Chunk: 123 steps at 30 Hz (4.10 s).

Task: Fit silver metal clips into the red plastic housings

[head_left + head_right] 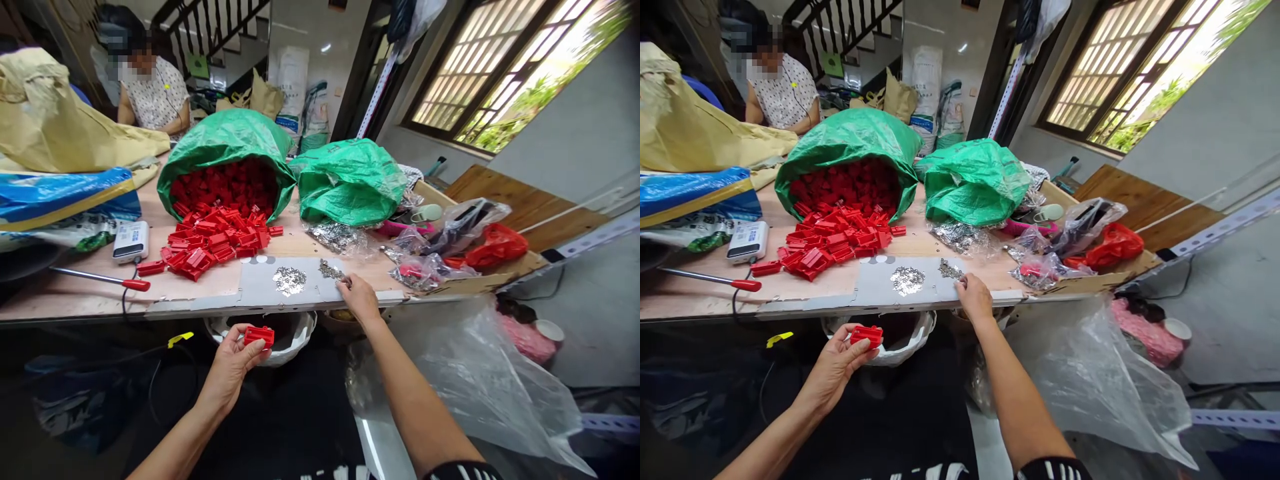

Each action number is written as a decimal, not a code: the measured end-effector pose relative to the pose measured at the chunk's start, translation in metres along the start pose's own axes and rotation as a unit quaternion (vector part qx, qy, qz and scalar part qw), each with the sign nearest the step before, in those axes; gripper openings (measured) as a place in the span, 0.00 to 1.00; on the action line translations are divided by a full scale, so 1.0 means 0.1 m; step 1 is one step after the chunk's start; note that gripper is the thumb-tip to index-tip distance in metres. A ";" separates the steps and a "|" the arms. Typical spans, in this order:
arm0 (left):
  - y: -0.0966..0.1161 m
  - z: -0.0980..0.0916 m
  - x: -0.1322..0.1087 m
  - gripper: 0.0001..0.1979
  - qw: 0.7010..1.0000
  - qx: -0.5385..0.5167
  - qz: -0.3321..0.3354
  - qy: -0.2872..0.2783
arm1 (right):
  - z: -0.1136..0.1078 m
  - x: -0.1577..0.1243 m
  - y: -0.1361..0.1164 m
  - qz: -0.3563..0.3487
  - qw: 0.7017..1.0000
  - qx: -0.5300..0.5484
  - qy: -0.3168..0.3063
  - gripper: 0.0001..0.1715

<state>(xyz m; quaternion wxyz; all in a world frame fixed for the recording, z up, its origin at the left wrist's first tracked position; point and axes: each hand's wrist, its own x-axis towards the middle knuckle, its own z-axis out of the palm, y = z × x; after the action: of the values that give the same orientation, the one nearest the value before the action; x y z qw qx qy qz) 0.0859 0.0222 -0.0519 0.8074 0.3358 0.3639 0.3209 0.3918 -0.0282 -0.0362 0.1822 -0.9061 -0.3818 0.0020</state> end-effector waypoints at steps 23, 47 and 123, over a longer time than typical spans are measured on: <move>0.12 0.04 0.10 0.19 0.969 0.166 0.181 0.015 | -0.16 -0.35 -0.28 -0.134 0.921 0.354 -0.094 0.14; 0.14 0.09 0.01 0.17 0.828 0.372 0.419 0.039 | -0.13 -0.95 -1.15 -0.359 0.860 0.329 -0.155 0.08; 0.06 -0.07 0.20 0.17 0.992 -0.006 0.124 0.019 | 0.28 -0.08 -0.93 -0.177 0.964 0.154 -0.127 0.05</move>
<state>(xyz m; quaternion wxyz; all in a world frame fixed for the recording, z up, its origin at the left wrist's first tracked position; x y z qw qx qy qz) 0.0890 0.0436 -0.0586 0.7564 0.3677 0.3328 0.4265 0.3181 0.0355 -0.0323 0.2674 -0.7773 -0.5510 0.1434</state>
